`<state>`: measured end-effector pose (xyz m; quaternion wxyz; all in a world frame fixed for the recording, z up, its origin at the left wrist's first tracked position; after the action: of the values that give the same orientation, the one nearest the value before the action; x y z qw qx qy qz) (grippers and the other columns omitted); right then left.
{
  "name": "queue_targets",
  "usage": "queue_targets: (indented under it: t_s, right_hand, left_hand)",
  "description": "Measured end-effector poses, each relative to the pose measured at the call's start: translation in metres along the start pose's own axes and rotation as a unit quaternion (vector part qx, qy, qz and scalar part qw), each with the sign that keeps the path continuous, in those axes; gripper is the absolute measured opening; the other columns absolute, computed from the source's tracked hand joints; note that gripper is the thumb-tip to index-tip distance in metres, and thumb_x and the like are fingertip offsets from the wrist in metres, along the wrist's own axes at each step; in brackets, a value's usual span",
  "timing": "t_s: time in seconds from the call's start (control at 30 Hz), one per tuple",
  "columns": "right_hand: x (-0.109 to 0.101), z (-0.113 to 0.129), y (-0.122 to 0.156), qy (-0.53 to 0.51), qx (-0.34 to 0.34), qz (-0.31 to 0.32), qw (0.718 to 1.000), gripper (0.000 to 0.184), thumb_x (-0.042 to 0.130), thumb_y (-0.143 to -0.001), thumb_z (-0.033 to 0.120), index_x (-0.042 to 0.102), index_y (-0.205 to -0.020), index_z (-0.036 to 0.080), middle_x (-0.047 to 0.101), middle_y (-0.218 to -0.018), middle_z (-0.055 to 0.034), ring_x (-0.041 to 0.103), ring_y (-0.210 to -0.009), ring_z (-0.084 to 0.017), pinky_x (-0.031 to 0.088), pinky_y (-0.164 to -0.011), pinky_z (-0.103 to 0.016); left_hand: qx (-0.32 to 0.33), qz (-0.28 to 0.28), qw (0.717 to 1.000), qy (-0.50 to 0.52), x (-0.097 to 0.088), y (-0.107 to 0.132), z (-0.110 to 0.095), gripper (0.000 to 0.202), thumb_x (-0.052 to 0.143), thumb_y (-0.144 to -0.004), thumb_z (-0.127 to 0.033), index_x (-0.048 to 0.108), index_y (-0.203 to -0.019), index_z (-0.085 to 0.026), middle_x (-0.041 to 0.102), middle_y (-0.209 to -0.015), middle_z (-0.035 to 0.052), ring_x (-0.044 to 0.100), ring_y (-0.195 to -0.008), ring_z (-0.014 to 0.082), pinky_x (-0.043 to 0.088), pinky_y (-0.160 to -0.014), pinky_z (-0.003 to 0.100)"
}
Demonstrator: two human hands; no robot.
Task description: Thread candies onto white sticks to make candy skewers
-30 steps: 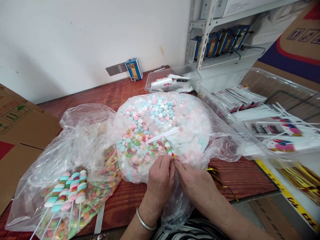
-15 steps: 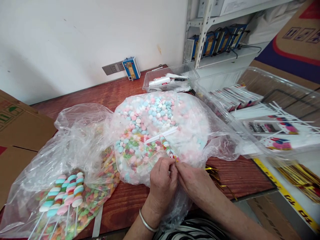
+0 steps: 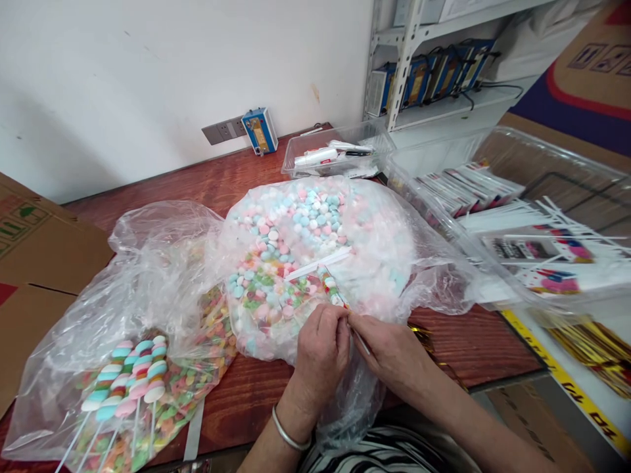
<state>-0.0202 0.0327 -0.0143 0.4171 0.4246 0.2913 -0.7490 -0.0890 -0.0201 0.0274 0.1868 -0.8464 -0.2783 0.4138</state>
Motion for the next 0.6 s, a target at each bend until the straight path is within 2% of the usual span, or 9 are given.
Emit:
queue_targets:
  t_s: [0.1, 0.17, 0.2, 0.23, 0.3, 0.37, 0.43, 0.5, 0.6]
  right_hand:
    - [-0.001, 0.002, -0.002, 0.000, -0.007, -0.001, 1.000, 0.027, 0.043, -0.094, 0.012, 0.065, -0.110, 0.013, 0.073, -0.092, -0.0095, 0.071, -0.081, -0.023, 0.054, -0.066, -0.031]
    - [-0.010, 0.009, 0.000, 0.016, -0.045, -0.051, 0.998, 0.030, 0.040, -0.095, 0.011, 0.065, -0.112, 0.010, 0.071, -0.098, -0.0133, 0.070, -0.088, -0.023, 0.056, -0.072, -0.031]
    - [-0.015, 0.013, 0.001, 0.031, -0.064, -0.082, 0.994, 0.032, 0.038, -0.096, 0.011, 0.064, -0.113, 0.009, 0.071, -0.101, -0.0153, 0.069, -0.091, -0.023, 0.056, -0.075, -0.032]
    - [-0.020, 0.017, 0.004, 0.046, -0.081, -0.111, 0.989, 0.033, 0.036, -0.096, 0.011, 0.064, -0.114, 0.008, 0.070, -0.104, -0.0170, 0.068, -0.093, -0.023, 0.057, -0.077, -0.033]
    - [-0.028, 0.024, 0.008, 0.063, -0.114, -0.158, 0.979, 0.036, 0.034, -0.097, 0.010, 0.064, -0.116, 0.008, 0.069, -0.108, -0.0186, 0.067, -0.097, -0.023, 0.057, -0.080, -0.034]
    - [-0.033, 0.032, 0.012, 0.062, -0.155, -0.183, 0.969, 0.034, 0.036, -0.097, 0.010, 0.064, -0.116, 0.007, 0.068, -0.112, -0.0195, 0.065, -0.105, -0.024, 0.057, -0.085, -0.036]
    - [-0.036, 0.040, 0.016, 0.057, -0.199, -0.192, 0.959, 0.030, 0.042, -0.097, 0.011, 0.064, -0.116, 0.006, 0.067, -0.115, -0.0200, 0.060, -0.115, -0.026, 0.054, -0.094, -0.039]
    - [-0.039, 0.044, 0.020, 0.041, -0.220, -0.190, 0.956, 0.026, 0.047, -0.096, 0.012, 0.064, -0.115, 0.007, 0.066, -0.119, -0.0194, 0.054, -0.124, -0.028, 0.050, -0.101, -0.042]
    - [-0.048, 0.040, 0.027, -0.037, -0.200, -0.193, 0.960, 0.028, 0.045, -0.095, 0.009, 0.062, -0.117, 0.013, 0.062, -0.126, -0.0168, 0.053, -0.126, -0.024, 0.050, -0.100, -0.037]
  left_hand:
    - [-0.053, -0.010, 0.997, 0.047, 0.002, 0.005, 0.008, 0.015, 0.049, -0.089, -0.009, 0.058, -0.096, -0.019, 0.061, -0.083, 0.0030, 0.058, -0.077, 0.0146, 0.048, -0.072, 0.027]
    - [-0.160, -0.036, 0.979, 0.124, 0.002, 0.009, 0.027, 0.010, 0.053, -0.089, -0.015, 0.059, -0.095, -0.019, 0.062, -0.085, 0.0026, 0.059, -0.079, 0.0144, 0.049, -0.074, 0.027]
    - [-0.224, -0.054, 0.956, 0.179, 0.004, 0.013, 0.038, 0.008, 0.056, -0.088, -0.018, 0.058, -0.095, -0.019, 0.062, -0.086, 0.0023, 0.060, -0.080, 0.0142, 0.049, -0.075, 0.027]
    - [-0.287, -0.074, 0.923, 0.246, 0.006, 0.017, 0.049, 0.008, 0.058, -0.087, -0.022, 0.058, -0.095, -0.019, 0.062, -0.087, 0.0020, 0.060, -0.080, 0.0141, 0.049, -0.075, 0.027]
    - [-0.389, -0.094, 0.828, 0.393, 0.018, 0.025, 0.063, 0.016, 0.060, -0.086, -0.032, 0.057, -0.095, -0.019, 0.063, -0.088, 0.0022, 0.062, -0.081, 0.0142, 0.051, -0.075, 0.027]
    - [-0.461, -0.066, 0.716, 0.519, 0.039, 0.028, 0.064, 0.025, 0.060, -0.087, -0.040, 0.060, -0.099, -0.018, 0.066, -0.092, 0.0045, 0.065, -0.083, 0.0156, 0.052, -0.075, 0.028]
    - [-0.494, -0.020, 0.632, 0.596, 0.054, 0.027, 0.057, 0.031, 0.062, -0.086, -0.041, 0.063, -0.103, -0.015, 0.069, -0.097, 0.0082, 0.067, -0.089, 0.0184, 0.053, -0.078, 0.030]
    - [-0.489, -0.014, 0.596, 0.636, 0.056, 0.022, 0.054, 0.030, 0.066, -0.084, -0.036, 0.066, -0.102, -0.013, 0.070, -0.098, 0.0097, 0.067, -0.094, 0.0202, 0.054, -0.083, 0.031]
    - [-0.459, -0.073, 0.585, 0.665, 0.047, 0.013, 0.059, 0.024, 0.070, -0.081, -0.029, 0.067, -0.100, -0.015, 0.070, -0.097, 0.0059, 0.067, -0.094, 0.0184, 0.053, -0.087, 0.032]
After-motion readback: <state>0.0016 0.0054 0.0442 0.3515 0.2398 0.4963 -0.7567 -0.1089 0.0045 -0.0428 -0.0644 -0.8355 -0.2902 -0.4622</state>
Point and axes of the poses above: each hand's wrist, its own y-axis away from the middle knuckle, its own x-axis out of the palm, z = x × y, the point moved 10 cm from there along -y, towards the middle knuckle
